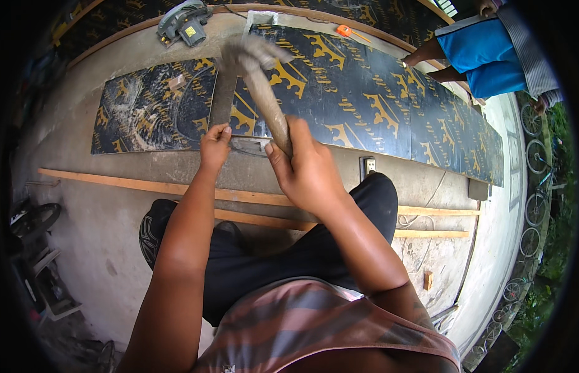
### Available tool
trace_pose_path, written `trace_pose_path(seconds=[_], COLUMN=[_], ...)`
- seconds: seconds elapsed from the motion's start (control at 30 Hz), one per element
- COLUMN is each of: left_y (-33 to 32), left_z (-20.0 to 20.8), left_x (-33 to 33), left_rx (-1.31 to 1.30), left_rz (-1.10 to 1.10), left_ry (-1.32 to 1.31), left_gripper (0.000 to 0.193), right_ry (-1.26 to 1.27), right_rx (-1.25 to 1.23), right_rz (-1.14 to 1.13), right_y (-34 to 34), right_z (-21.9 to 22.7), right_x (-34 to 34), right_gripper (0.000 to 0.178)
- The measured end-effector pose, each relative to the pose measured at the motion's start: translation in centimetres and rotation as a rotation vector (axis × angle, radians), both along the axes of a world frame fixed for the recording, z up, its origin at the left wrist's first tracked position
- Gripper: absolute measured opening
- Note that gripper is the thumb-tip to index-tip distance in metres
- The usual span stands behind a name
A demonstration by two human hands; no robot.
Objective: The person assembles a wooden frame by hammering nails into the joints. They position the frame on the floor, secure the corners with a hammer, and flip the frame to work on different sides.
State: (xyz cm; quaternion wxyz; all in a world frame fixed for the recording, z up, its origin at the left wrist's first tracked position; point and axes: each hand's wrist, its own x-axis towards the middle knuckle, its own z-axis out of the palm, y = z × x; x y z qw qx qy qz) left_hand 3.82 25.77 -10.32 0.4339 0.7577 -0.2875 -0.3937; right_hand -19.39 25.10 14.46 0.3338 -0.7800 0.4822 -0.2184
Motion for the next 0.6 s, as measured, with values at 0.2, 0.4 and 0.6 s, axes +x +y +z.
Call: trace_pose_path(seconds=[0.2, 0.4, 0.6], left_y=[-1.6, -0.2, -1.5], left_z=[-0.6, -0.7, 1.7], left_x=[0.0, 0.8, -1.5], left_rx=[-0.026, 0.008, -0.045], left_rz=[-0.005, 0.023, 0.038], left_ry=[0.035, 0.059, 0.082], left_gripper=[0.035, 0.036, 0.035], right_ry=[-0.027, 0.156, -0.416], right_rx=[-0.173, 0.059, -0.279], right_rz=[-0.105, 0.064, -0.124], right_y=[1.1, 0.2, 1.0], right_z=[-3.9, -1.9, -5.6], right_x=[-0.5, -0.6, 0.1], right_gripper=[0.042, 0.042, 0.046])
